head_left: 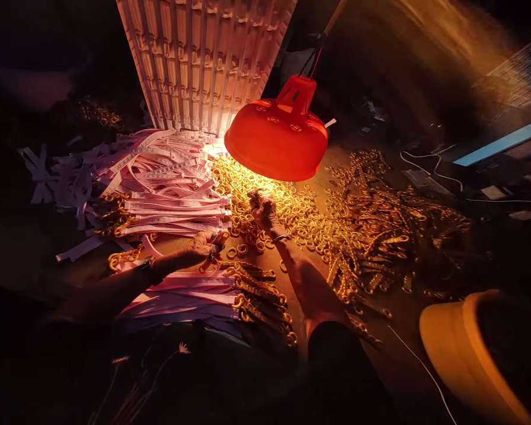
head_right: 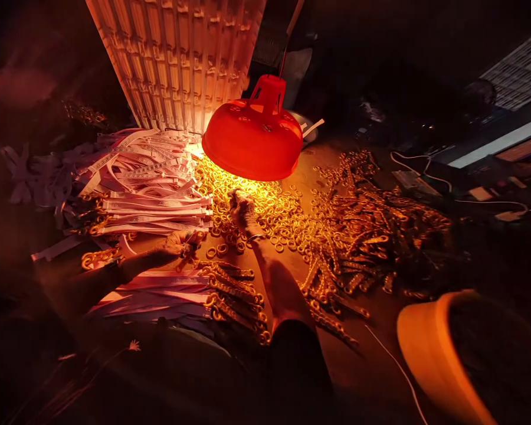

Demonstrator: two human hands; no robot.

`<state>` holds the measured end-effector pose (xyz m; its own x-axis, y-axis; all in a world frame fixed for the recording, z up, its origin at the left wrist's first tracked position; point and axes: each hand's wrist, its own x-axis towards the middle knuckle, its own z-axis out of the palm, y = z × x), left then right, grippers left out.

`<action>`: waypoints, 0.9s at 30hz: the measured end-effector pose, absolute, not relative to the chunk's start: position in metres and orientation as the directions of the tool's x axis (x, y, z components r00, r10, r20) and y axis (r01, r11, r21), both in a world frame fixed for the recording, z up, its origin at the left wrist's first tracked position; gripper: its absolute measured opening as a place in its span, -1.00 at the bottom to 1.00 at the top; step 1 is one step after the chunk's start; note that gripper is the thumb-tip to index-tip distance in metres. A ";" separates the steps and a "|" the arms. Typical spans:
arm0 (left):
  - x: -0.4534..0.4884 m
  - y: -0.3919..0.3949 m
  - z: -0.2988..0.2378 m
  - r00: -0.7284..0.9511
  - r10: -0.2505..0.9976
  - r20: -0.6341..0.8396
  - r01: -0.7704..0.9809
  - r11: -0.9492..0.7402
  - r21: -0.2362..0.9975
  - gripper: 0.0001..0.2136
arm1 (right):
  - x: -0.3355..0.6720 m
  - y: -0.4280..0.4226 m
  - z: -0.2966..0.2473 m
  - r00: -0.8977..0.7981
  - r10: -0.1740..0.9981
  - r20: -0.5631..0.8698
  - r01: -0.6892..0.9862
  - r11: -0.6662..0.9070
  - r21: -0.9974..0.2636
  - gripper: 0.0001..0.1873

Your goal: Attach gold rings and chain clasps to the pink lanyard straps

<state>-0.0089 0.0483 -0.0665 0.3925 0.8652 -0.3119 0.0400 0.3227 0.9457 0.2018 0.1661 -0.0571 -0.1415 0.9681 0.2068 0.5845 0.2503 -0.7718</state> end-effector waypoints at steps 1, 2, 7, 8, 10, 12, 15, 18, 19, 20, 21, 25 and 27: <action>-0.009 0.048 -0.067 0.371 0.864 -0.339 0.029 0.355 0.935 -0.73 | 0.200 0.180 -0.057 -0.141 0.968 0.208 0.611 0.250 -0.751 -0.79; -0.010 0.049 -0.068 0.343 0.865 -0.366 0.025 0.381 0.924 -0.69 | 0.198 0.192 -0.057 -0.150 0.967 0.205 0.635 0.254 -0.730 -0.82; -0.012 0.053 -0.073 0.253 0.870 -0.424 -0.001 0.438 0.899 -0.64 | 0.184 0.232 -0.063 -0.205 0.963 0.173 0.705 0.268 -0.656 -0.75; -0.011 0.055 -0.075 0.259 0.875 -0.410 -0.044 0.434 0.900 -0.64 | 0.182 0.236 -0.064 -0.211 0.963 0.166 0.714 0.268 -0.647 -0.74; -0.011 0.058 -0.078 0.294 0.882 -0.368 -0.126 0.417 0.900 -0.65 | 0.180 0.241 -0.067 -0.218 0.964 0.153 0.728 0.265 -0.633 -0.71; -0.011 0.060 -0.081 0.333 0.876 -0.349 -0.166 0.418 0.893 -0.63 | 0.179 0.242 -0.068 -0.216 0.966 0.141 0.737 0.256 -0.625 -0.67; -0.013 0.060 -0.082 0.371 0.851 -0.371 -0.175 0.457 0.872 -0.60 | 0.179 0.240 -0.069 -0.199 0.973 0.116 0.751 0.228 -0.620 -0.66; -0.014 0.054 -0.079 0.358 0.842 -0.404 -0.128 0.473 0.872 -0.55 | 0.178 0.235 -0.067 -0.189 0.977 0.101 0.758 0.210 -0.618 -0.69; -0.014 0.052 -0.077 0.343 0.847 -0.405 -0.110 0.465 0.879 -0.54 | 0.177 0.233 -0.067 -0.186 0.977 0.105 0.757 0.210 -0.618 -0.69; -0.013 0.049 -0.076 0.328 0.858 -0.396 -0.104 0.449 0.887 -0.55 | 0.176 0.232 -0.066 -0.183 0.977 0.113 0.755 0.213 -0.620 -0.69; -0.013 0.047 -0.074 0.317 0.870 -0.377 -0.109 0.429 0.897 -0.55 | 0.175 0.230 -0.066 -0.178 0.976 0.122 0.753 0.215 -0.622 -0.70; -0.013 0.039 -0.065 0.327 0.884 -0.334 -0.113 0.387 0.915 -0.58 | 0.169 0.222 -0.064 -0.139 0.979 0.151 0.754 0.204 -0.625 -0.78; -0.015 0.036 -0.058 0.337 0.876 -0.345 -0.089 0.395 0.914 -0.57 | 0.170 0.218 -0.062 -0.125 0.977 0.172 0.755 0.206 -0.622 -0.77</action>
